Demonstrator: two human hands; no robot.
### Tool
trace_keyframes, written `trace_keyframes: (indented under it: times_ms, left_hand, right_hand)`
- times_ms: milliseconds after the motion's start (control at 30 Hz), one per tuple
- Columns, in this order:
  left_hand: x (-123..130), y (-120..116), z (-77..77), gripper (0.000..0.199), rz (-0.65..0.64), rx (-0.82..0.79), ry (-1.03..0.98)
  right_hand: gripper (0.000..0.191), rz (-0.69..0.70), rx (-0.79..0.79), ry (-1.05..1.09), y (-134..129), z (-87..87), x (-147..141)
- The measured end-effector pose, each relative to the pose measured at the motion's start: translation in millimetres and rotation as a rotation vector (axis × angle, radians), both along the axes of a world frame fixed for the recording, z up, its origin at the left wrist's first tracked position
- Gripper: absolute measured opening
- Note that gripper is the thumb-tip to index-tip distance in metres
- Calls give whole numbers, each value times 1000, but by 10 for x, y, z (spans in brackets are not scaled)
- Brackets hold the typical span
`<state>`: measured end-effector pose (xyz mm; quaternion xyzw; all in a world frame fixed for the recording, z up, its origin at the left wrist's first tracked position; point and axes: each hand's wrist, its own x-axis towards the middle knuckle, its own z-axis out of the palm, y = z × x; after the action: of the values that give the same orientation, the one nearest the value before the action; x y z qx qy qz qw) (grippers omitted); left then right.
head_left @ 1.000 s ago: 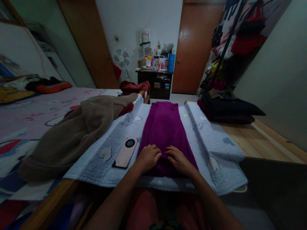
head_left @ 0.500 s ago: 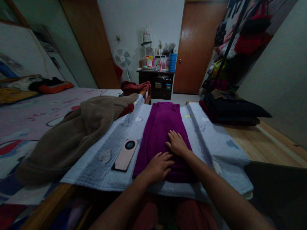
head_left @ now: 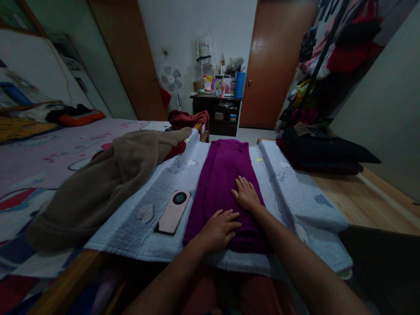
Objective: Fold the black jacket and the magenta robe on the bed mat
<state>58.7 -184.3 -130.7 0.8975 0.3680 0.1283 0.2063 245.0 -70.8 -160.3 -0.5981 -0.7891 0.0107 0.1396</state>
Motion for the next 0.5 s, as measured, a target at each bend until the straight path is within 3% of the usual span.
trace_keyframes:
  times_ms: [500]
  left_hand:
    - [16,-15,-22,38,17,1,1]
  right_hand:
    - [61,-66,26,-49,-54,3,-34]
